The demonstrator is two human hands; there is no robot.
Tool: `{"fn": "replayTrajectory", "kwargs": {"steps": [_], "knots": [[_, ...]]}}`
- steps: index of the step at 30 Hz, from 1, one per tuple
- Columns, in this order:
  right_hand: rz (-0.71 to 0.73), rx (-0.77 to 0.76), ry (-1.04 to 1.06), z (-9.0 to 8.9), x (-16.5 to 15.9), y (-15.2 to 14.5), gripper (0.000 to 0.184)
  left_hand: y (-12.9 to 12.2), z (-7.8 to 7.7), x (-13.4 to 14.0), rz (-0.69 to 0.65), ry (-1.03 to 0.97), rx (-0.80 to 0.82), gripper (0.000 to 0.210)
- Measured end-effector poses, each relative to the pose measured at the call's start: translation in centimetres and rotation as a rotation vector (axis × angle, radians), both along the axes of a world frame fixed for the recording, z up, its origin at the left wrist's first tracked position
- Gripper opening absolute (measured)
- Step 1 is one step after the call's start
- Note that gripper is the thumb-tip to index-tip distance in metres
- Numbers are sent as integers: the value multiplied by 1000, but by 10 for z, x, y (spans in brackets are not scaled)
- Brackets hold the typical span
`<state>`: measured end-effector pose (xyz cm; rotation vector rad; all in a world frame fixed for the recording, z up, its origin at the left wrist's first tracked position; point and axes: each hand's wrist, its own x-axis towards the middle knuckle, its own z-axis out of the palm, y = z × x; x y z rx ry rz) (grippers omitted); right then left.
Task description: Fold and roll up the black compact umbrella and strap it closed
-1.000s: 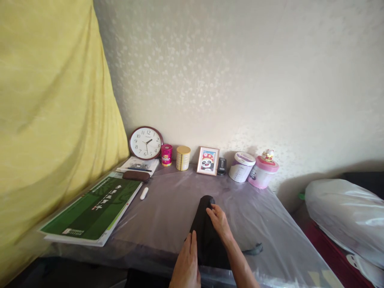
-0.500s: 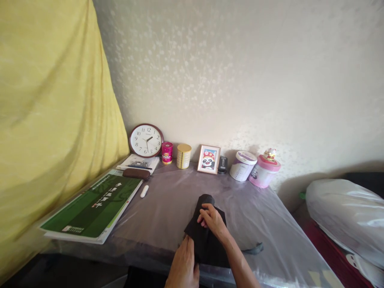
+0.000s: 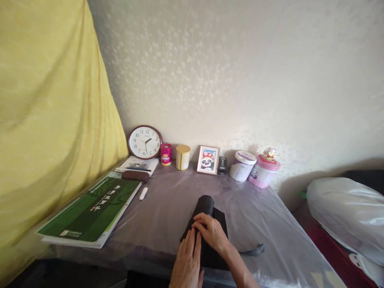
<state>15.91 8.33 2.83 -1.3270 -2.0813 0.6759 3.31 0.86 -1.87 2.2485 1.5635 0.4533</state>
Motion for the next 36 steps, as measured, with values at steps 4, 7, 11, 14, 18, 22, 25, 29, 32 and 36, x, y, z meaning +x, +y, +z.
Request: {"fn": "replayTrajectory", "kwargs": {"steps": [4, 7, 11, 14, 18, 22, 25, 29, 32, 36], "knots": [[103, 190, -50, -8, 7, -6, 22, 1, -13, 6, 28, -8, -7, 77], [148, 276, -74, -18, 11, 1, 26, 2, -17, 8, 67, -24, -31, 79], [120, 281, -116, -27, 12, 24, 29, 4, -13, 9, 103, -25, -146, 79], [101, 271, -135, -29, 13, 44, 30, 5, -6, 9, 118, -54, -213, 81], [21, 274, -144, -32, 15, 71, 33, 4, 7, 9, 144, -68, -276, 84], [-100, 320, -128, -38, 22, 89, 35, 5, 18, 8, 121, -66, -337, 87], [-326, 279, -107, -43, 38, 91, 35, 6, 16, 7, 120, -71, -335, 90], [-603, 145, -38, -52, 74, 71, 38, 4, 10, 5, 108, -106, -282, 91], [-699, 71, -56, -58, 97, 47, 36, 1, 10, 2, 84, -115, -251, 91], [-679, -162, 71, -59, 104, 21, 35, -3, 12, 1, 74, -114, -220, 86]]}}
